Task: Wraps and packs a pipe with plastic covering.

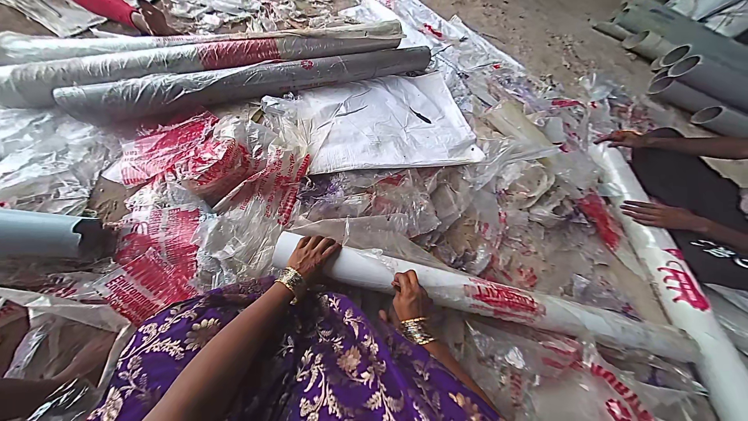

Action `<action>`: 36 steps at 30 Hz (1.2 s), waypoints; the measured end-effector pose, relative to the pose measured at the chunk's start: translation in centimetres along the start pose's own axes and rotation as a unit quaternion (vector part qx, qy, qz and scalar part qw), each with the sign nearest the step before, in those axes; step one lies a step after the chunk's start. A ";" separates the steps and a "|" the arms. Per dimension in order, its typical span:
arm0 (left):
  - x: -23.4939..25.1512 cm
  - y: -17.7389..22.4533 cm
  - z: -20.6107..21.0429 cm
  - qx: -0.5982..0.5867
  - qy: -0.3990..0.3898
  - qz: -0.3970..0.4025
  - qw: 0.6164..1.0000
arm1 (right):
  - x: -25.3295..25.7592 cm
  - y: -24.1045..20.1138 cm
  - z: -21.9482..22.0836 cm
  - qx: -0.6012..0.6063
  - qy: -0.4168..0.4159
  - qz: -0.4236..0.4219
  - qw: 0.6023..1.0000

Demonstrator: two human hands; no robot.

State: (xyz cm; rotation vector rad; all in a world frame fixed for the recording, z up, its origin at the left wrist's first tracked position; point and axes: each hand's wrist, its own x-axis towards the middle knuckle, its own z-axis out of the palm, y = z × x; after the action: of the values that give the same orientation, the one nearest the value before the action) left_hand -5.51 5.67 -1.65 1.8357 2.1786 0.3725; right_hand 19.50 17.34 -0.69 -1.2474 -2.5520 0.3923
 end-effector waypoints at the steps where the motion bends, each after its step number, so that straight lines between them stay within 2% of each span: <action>1: -0.1 0.0 0.0 0.000 -0.003 0.000 1.000 | 0.2 -0.2 -0.3 -0.027 -0.013 0.017 0.999; 3: -0.1 0.1 0.0 0.003 -0.009 -0.002 1.000 | 1.2 -0.3 -1.5 -0.049 -0.052 0.068 0.995; 5: -0.1 0.1 -0.2 0.001 -0.015 -0.005 1.000 | 2.1 -0.1 -2.7 -0.010 -0.095 0.099 0.990; 9: 0.0 -0.1 0.1 -0.003 0.013 0.009 1.000 | 1.1 -0.4 -2.1 0.088 -0.071 0.067 0.991; 12: -0.2 -0.3 0.6 0.001 0.032 0.012 0.999 | 0.3 -0.9 -1.1 0.087 -0.029 0.065 0.994; 14: -0.1 -0.2 0.5 0.006 0.014 0.006 1.000 | 0.2 -0.9 -0.6 0.091 -0.009 0.043 0.995; 20: -0.1 -0.2 0.6 0.000 0.019 0.010 1.000 | 0.5 -1.0 -0.7 0.012 -0.055 0.040 0.998; 24: -0.2 -0.2 0.2 0.001 0.012 0.006 1.000 | 0.1 -0.3 -0.4 0.084 -0.007 0.028 0.996; 30: 0.0 -0.2 0.5 0.002 0.016 0.008 1.000 | 0.1 -0.6 0.5 0.114 0.044 0.018 0.992; 36: 0.0 -0.2 0.5 0.011 0.026 0.011 1.000 | 0.6 -1.4 -0.3 0.065 -0.037 0.063 0.995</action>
State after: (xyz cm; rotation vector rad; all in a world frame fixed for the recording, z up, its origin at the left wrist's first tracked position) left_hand -5.51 5.68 -2.22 1.8823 2.2076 0.4078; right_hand 18.28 17.02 0.14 -1.3735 -2.4696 0.6337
